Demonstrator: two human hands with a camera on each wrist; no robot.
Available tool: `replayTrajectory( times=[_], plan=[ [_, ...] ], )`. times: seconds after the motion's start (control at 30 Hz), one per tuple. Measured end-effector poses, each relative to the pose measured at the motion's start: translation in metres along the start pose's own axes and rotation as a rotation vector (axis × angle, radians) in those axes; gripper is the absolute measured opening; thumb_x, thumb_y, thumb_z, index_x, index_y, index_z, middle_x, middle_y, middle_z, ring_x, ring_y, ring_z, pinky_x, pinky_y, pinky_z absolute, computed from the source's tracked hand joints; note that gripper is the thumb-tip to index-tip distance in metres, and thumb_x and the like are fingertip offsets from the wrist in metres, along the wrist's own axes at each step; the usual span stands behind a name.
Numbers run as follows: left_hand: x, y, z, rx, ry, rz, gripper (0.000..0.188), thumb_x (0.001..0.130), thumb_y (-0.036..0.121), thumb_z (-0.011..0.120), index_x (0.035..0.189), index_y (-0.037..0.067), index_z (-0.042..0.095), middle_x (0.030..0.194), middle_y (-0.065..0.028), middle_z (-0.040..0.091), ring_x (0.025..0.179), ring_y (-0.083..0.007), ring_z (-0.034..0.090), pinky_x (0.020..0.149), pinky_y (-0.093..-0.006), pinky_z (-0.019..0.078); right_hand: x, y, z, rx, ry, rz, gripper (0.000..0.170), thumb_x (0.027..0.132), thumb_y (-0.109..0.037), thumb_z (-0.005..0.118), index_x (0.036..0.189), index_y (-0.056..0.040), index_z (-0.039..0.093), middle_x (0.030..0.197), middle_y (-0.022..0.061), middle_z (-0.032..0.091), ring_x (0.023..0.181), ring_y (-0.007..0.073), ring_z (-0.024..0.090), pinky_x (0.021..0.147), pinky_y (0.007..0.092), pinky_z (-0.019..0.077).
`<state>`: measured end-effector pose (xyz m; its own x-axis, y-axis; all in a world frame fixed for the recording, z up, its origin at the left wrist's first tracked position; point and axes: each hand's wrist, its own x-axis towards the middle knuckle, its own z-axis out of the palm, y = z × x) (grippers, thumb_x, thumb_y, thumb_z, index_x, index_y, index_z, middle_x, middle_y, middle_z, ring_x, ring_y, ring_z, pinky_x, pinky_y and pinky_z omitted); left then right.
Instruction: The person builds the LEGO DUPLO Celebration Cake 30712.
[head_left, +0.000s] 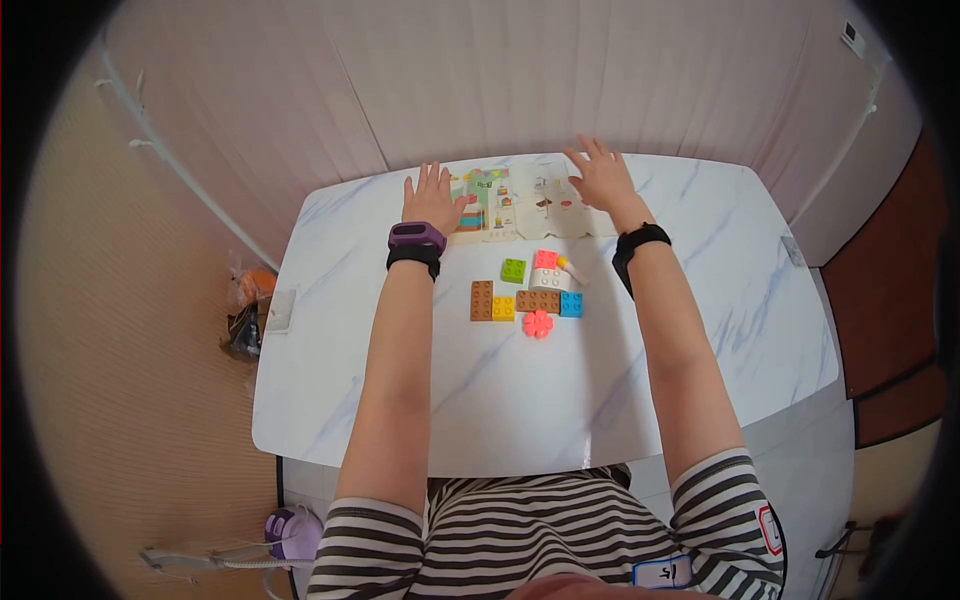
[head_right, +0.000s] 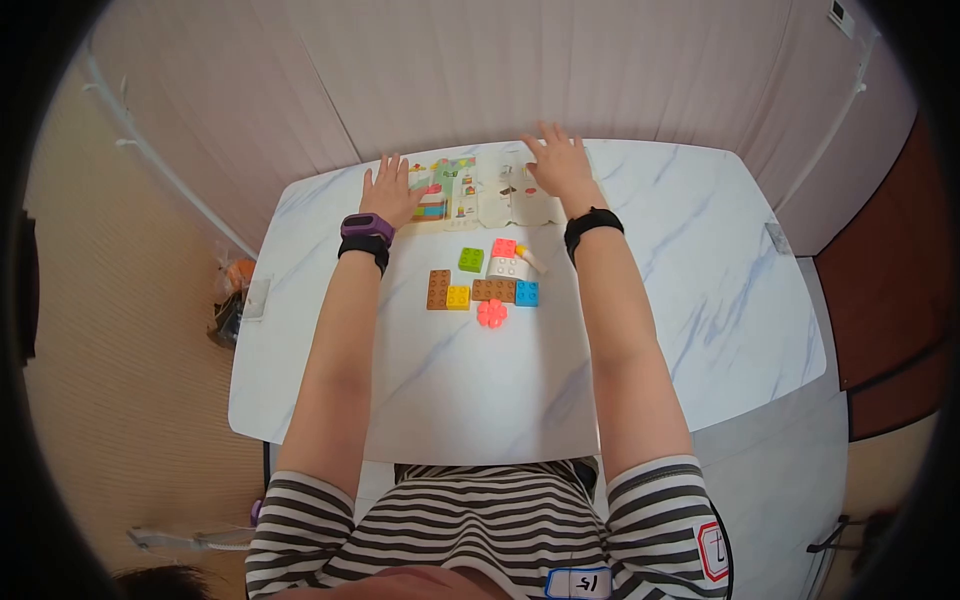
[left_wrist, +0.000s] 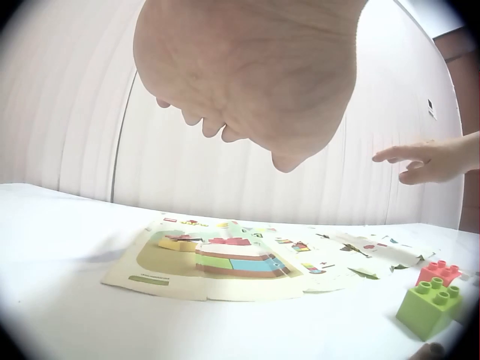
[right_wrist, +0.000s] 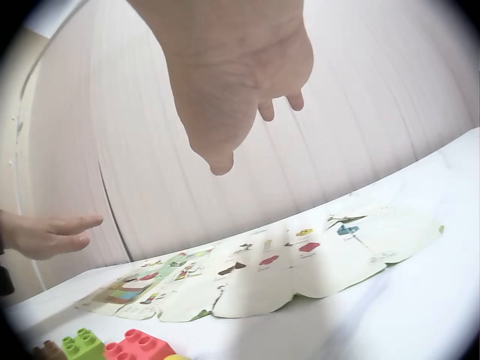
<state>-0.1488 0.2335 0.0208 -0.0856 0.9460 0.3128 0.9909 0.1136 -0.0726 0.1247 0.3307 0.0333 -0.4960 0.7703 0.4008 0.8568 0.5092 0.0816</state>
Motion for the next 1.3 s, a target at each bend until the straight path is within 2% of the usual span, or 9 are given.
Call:
replayTrajectory(
  times=[0.23, 0.33, 0.47, 0.57, 0.67, 0.77, 0.87, 1.07, 1.3],
  plan=[
    [-0.002, -0.012, 0.014, -0.220, -0.008, -0.128, 0.066, 0.092, 0.046, 0.043, 0.139, 0.000, 0.034, 0.147, -0.0152, 0.030, 0.138, -0.0285, 0.023, 0.110, -0.0491, 0.0198, -0.016, 0.031, 0.007, 0.036, 0.065, 0.136, 0.054, 0.084, -0.032, 0.063, 0.134, -0.0216, 0.043, 0.142, 0.0111, 0.036, 0.129, 0.0288, 0.037, 0.097, 0.0499, 0.0401],
    [-0.001, -0.018, 0.012, -0.634, 0.112, -0.179, 0.065, 0.093, 0.044, 0.043, 0.137, -0.003, 0.034, 0.143, -0.0216, 0.034, 0.135, -0.0330, 0.029, 0.108, -0.0445, 0.0258, -0.019, 0.030, -0.009, 0.202, 0.125, -0.043, 0.053, 0.087, -0.028, 0.060, 0.135, -0.0186, 0.041, 0.140, 0.0150, 0.038, 0.127, 0.0332, 0.039, 0.098, 0.0464, 0.0403],
    [-0.025, -0.036, -0.021, -0.843, 0.333, -0.156, 0.053, 0.097, 0.035, 0.042, 0.132, -0.004, 0.040, 0.134, -0.0234, 0.044, 0.127, -0.0336, 0.041, 0.106, -0.0353, 0.0306, -0.038, 0.018, -0.043, 0.442, 0.221, -0.219, 0.051, 0.089, -0.023, 0.058, 0.137, -0.0150, 0.039, 0.139, 0.0173, 0.039, 0.126, 0.0349, 0.040, 0.098, 0.0429, 0.0412],
    [-0.056, -0.040, -0.042, -1.146, 0.352, -0.174, 0.048, 0.097, 0.033, 0.042, 0.129, -0.002, 0.043, 0.130, -0.0194, 0.049, 0.123, -0.0283, 0.046, 0.104, -0.0328, 0.0328, -0.067, 0.006, -0.048, 0.756, 0.152, -0.252, 0.051, 0.090, -0.020, 0.057, 0.137, -0.0129, 0.038, 0.140, 0.0170, 0.039, 0.124, 0.0328, 0.042, 0.097, 0.0409, 0.0416],
    [-0.101, -0.033, -0.046, -1.244, 0.197, -0.202, 0.043, 0.100, 0.030, 0.038, 0.127, -0.001, 0.046, 0.128, -0.0142, 0.052, 0.122, -0.0205, 0.046, 0.103, -0.0301, 0.0312, -0.107, -0.024, -0.055, 1.038, -0.069, -0.110, 0.052, 0.090, -0.019, 0.058, 0.137, -0.0107, 0.037, 0.137, 0.0163, 0.041, 0.121, 0.0305, 0.044, 0.097, 0.0387, 0.0413],
    [-0.136, -0.020, -0.040, -1.216, -0.035, -0.200, 0.039, 0.099, 0.026, 0.041, 0.126, -0.001, 0.046, 0.126, -0.0130, 0.054, 0.118, -0.0197, 0.049, 0.101, -0.0315, 0.0345, -0.132, -0.048, -0.067, 1.009, -0.138, -0.166, 0.052, 0.087, -0.017, 0.062, 0.134, -0.0088, 0.041, 0.130, 0.0160, 0.046, 0.117, 0.0311, 0.046, 0.094, 0.0377, 0.0428],
    [-0.161, 0.002, -0.042, -1.119, -0.222, 0.020, 0.038, 0.095, 0.021, 0.049, 0.126, 0.000, 0.046, 0.124, -0.0128, 0.054, 0.112, -0.0198, 0.053, 0.095, -0.0318, 0.0394, -0.135, -0.061, -0.063, 0.901, -0.105, -0.364, 0.047, 0.083, -0.016, 0.065, 0.126, -0.0076, 0.048, 0.125, 0.0162, 0.050, 0.114, 0.0326, 0.048, 0.090, 0.0367, 0.0455],
    [-0.163, 0.039, -0.048, -0.787, -0.131, 0.409, 0.047, 0.080, 0.018, 0.067, 0.119, 0.001, 0.047, 0.111, -0.0162, 0.053, 0.098, -0.0309, 0.056, 0.083, -0.0350, 0.0456, -0.132, -0.087, -0.082, 0.861, -0.261, -0.362, 0.039, 0.078, -0.011, 0.067, 0.116, -0.0061, 0.057, 0.115, 0.0144, 0.058, 0.106, 0.0326, 0.054, 0.088, 0.0380, 0.0466],
    [-0.141, 0.046, -0.051, -0.417, -0.142, 0.485, 0.054, 0.071, 0.027, 0.074, 0.114, 0.003, 0.052, 0.105, -0.0111, 0.056, 0.093, -0.0258, 0.057, 0.076, -0.0362, 0.0459, -0.119, -0.091, -0.085, 0.734, -0.192, -0.417, 0.031, 0.076, -0.014, 0.066, 0.105, -0.0056, 0.059, 0.086, 0.0068, 0.063, 0.084, 0.0261, 0.060, 0.072, 0.0372, 0.0492]
  ],
)
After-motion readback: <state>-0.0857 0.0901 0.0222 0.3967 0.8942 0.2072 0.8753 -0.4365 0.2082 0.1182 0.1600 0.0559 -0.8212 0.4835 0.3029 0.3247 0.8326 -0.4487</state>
